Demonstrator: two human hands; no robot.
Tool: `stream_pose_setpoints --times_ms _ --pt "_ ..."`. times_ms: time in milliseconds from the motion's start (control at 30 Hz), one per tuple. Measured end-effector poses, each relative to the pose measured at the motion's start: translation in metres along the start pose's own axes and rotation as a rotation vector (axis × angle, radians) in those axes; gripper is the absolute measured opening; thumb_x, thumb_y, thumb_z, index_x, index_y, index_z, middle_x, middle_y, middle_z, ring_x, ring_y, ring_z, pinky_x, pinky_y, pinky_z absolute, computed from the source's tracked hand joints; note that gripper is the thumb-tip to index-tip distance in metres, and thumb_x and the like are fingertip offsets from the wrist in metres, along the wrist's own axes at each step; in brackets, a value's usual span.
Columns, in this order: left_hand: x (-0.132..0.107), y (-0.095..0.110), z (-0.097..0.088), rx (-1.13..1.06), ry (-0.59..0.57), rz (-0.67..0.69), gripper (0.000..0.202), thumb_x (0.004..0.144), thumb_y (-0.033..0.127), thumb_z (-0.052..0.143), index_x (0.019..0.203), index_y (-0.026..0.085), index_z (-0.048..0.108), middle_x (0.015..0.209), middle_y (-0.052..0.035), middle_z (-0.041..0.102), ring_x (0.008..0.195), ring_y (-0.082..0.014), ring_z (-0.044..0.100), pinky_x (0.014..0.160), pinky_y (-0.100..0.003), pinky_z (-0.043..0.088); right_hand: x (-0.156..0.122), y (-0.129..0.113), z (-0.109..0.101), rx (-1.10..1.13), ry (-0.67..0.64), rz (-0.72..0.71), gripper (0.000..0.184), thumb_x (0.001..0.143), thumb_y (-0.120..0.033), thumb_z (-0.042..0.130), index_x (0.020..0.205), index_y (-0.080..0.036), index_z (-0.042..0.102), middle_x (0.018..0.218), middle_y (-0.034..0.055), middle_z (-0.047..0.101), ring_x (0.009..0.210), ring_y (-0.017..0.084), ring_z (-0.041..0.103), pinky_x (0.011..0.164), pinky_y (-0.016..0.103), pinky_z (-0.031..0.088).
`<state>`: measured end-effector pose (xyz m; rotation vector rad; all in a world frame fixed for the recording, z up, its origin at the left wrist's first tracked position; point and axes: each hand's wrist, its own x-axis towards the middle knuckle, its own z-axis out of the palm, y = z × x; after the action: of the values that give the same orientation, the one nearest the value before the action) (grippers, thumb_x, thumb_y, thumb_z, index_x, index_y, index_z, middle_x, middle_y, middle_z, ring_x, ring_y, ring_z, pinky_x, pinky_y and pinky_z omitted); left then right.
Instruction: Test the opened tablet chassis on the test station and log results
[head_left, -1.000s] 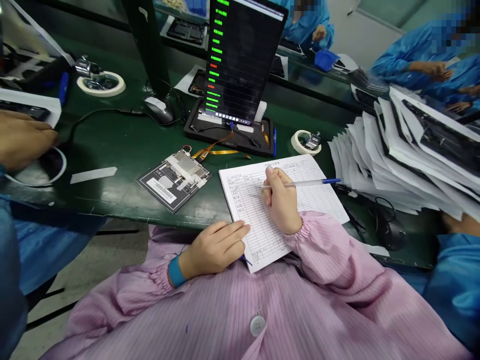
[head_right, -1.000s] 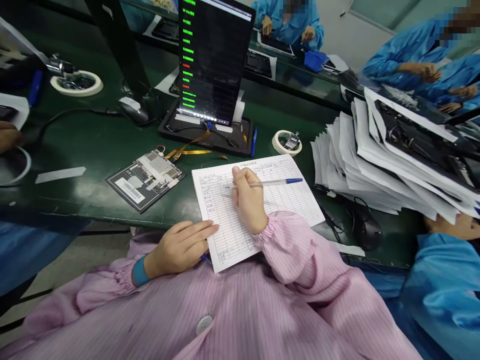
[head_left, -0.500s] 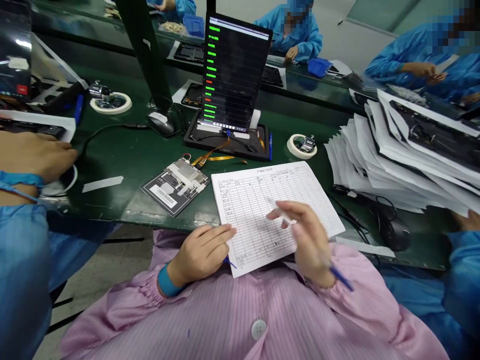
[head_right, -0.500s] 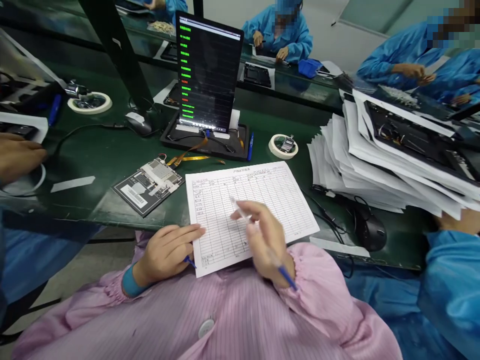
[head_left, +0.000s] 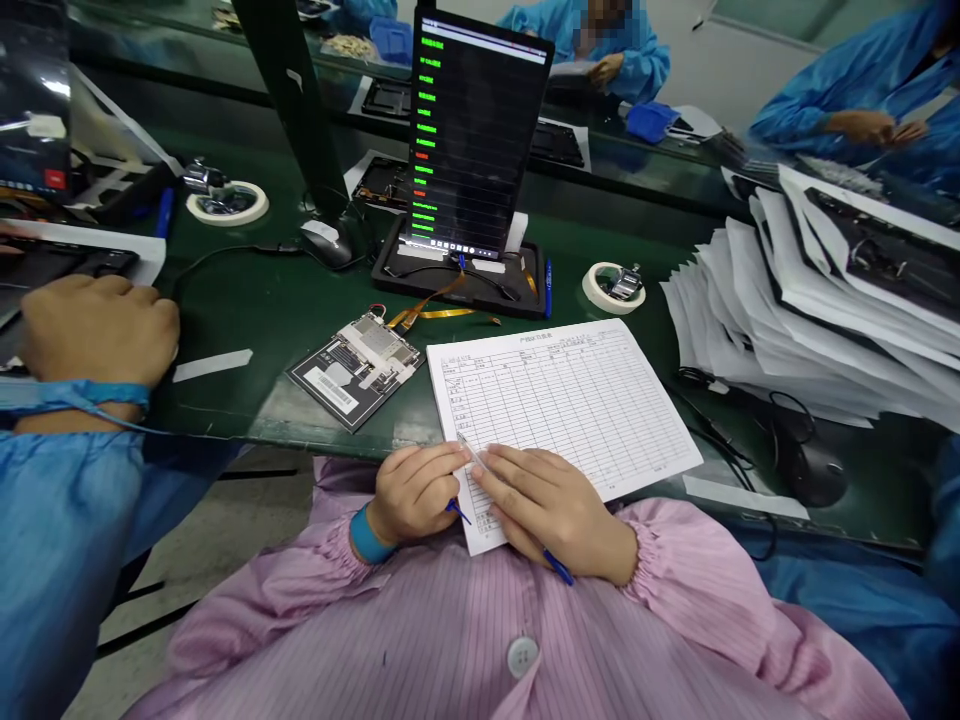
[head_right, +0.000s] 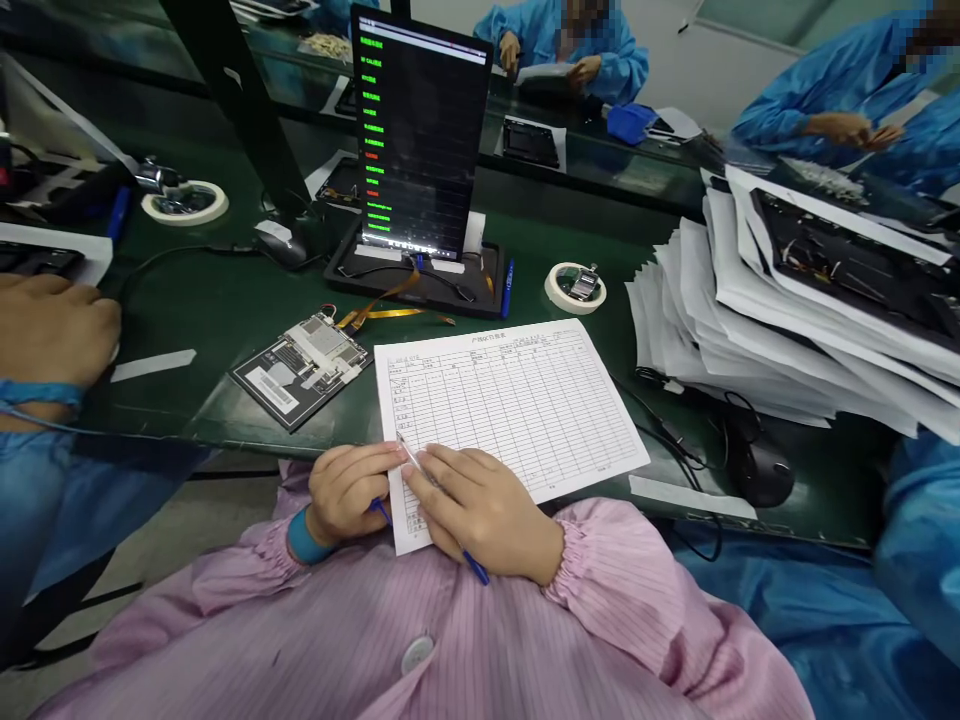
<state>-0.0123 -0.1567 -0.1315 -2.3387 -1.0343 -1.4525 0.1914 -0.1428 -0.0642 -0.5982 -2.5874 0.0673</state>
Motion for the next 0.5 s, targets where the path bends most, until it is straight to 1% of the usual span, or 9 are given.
stream_pose_setpoints --times_ms 100,300,500 --pt "0.0005 -0.0006 0.002 0.006 0.012 0.014 0.021 0.091 0.024 0.047 0.07 0.02 0.05 0.08 -0.004 0.075 0.083 -0.0168 0.071 0.067 -0.028 0.044 -0.002 -0.0001 0.0021 0.013 0.025 0.019 0.036 0.088 -0.015 0.053 0.122 -0.004 0.055 0.111 0.0137 0.068 0.113 0.023 0.06 0.086 0.035 0.055" --pt "-0.0023 -0.0013 0.0045 0.018 0.037 0.021 0.021 0.09 0.026 0.049 0.07 0.02 0.049 0.079 -0.0037 0.074 0.081 -0.0169 0.072 0.065 -0.027 0.047 -0.0049 -0.0001 0.0047 0.005 0.009 0.032 0.033 0.09 -0.017 0.051 0.122 -0.01 0.056 0.116 0.0115 0.067 0.117 0.021 0.058 0.088 0.035 0.055" --pt "-0.003 -0.0011 0.0062 0.04 0.057 0.02 0.022 0.091 0.028 0.046 0.071 0.021 0.049 0.078 -0.0021 0.074 0.08 -0.0157 0.072 0.064 -0.027 0.048 -0.0073 0.0 0.0053 0.001 0.011 0.039 0.033 0.09 -0.017 0.055 0.122 -0.009 0.057 0.119 0.0112 0.066 0.119 0.021 0.056 0.091 0.035 0.053"
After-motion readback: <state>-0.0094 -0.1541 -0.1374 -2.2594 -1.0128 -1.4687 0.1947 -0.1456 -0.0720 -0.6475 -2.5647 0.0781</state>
